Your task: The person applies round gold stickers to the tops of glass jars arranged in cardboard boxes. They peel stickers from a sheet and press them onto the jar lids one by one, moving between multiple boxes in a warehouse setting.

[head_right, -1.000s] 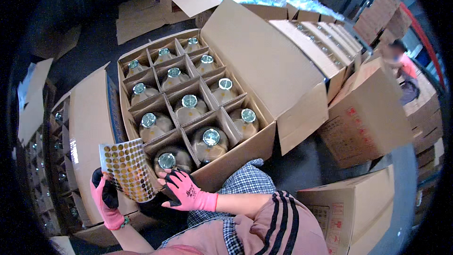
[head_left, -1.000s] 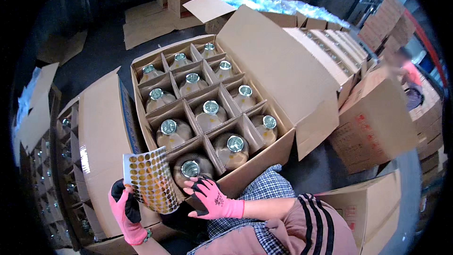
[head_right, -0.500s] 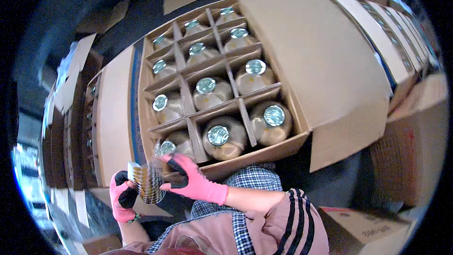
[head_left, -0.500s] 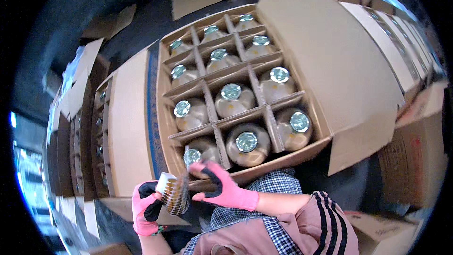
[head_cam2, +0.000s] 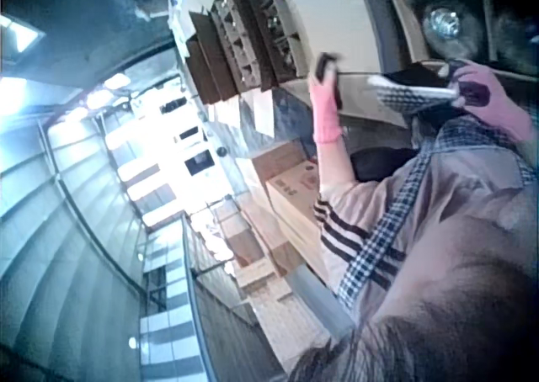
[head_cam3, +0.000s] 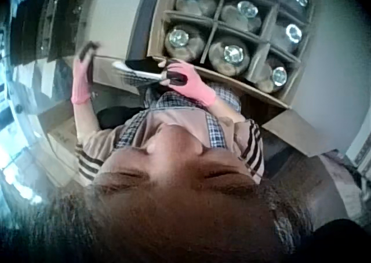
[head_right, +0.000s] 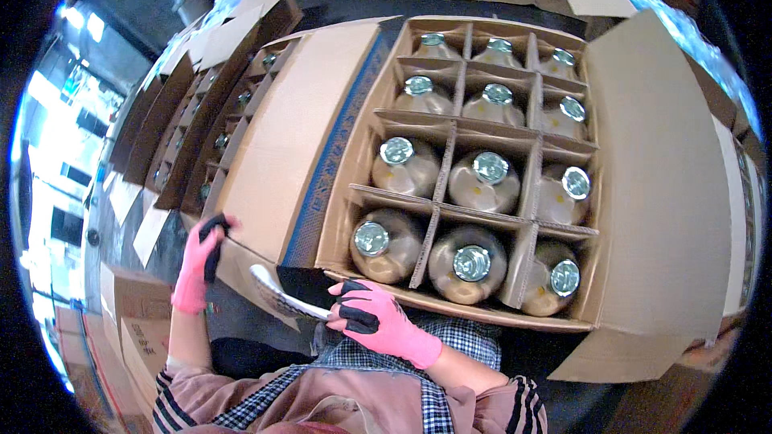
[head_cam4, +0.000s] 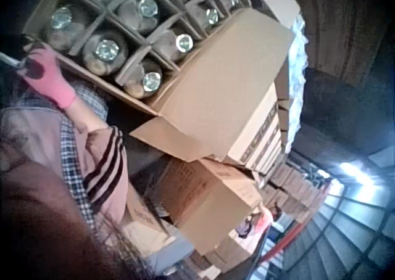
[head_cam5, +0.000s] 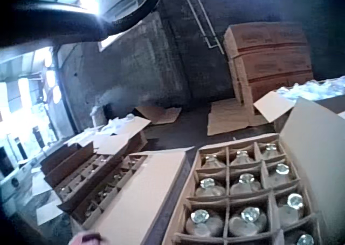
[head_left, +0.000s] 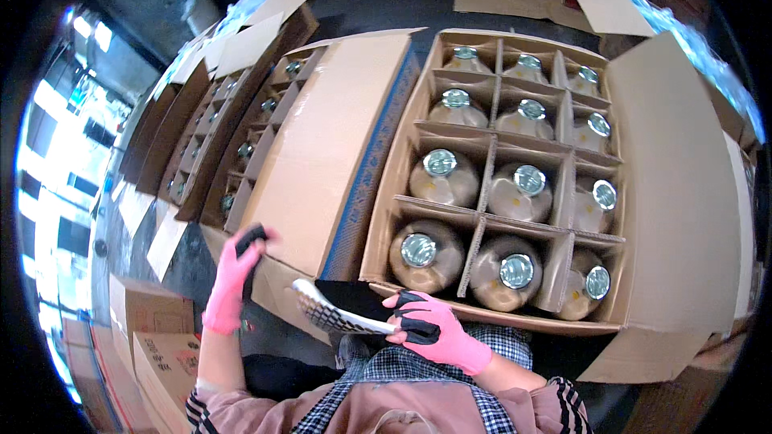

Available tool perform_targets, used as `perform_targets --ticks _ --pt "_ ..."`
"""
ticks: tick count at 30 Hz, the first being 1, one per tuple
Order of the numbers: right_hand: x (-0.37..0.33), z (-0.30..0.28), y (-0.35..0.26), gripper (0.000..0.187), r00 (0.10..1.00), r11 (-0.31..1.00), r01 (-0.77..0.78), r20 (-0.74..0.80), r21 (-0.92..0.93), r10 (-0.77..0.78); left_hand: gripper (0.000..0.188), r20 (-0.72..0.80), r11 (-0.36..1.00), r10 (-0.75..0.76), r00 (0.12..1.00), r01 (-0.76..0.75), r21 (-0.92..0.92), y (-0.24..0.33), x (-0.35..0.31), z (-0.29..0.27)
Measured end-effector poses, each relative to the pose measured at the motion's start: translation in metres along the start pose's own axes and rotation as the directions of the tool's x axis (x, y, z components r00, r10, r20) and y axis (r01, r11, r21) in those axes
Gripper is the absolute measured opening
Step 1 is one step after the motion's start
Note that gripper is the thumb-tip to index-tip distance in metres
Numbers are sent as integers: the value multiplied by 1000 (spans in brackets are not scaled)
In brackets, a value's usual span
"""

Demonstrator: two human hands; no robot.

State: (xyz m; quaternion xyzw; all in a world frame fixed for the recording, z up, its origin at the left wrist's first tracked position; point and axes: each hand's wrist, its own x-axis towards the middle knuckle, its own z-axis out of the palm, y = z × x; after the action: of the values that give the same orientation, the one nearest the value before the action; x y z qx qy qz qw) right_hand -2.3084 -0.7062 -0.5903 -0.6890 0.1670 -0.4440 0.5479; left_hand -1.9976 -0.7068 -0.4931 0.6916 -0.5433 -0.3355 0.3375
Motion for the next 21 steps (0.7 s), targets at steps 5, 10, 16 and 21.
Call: perform_targets --ticks 5,10,16,21 --pt "0 12 -1 20 983 1000 -11 186 -5 11 64 -498 738 -37 866 360 571 -121 16 -53" --pt "-1 15 5 18 950 996 7 311 -91 22 66 -435 740 -69 898 339 581 -167 26 -46" --pt "0 29 9 18 926 988 68 378 -136 -12 41 -523 964 -14 852 150 219 -149 25 -56" --pt "2 35 11 18 940 977 151 327 -153 -94 33 -588 781 225 776 -505 -367 -67 4 -48"
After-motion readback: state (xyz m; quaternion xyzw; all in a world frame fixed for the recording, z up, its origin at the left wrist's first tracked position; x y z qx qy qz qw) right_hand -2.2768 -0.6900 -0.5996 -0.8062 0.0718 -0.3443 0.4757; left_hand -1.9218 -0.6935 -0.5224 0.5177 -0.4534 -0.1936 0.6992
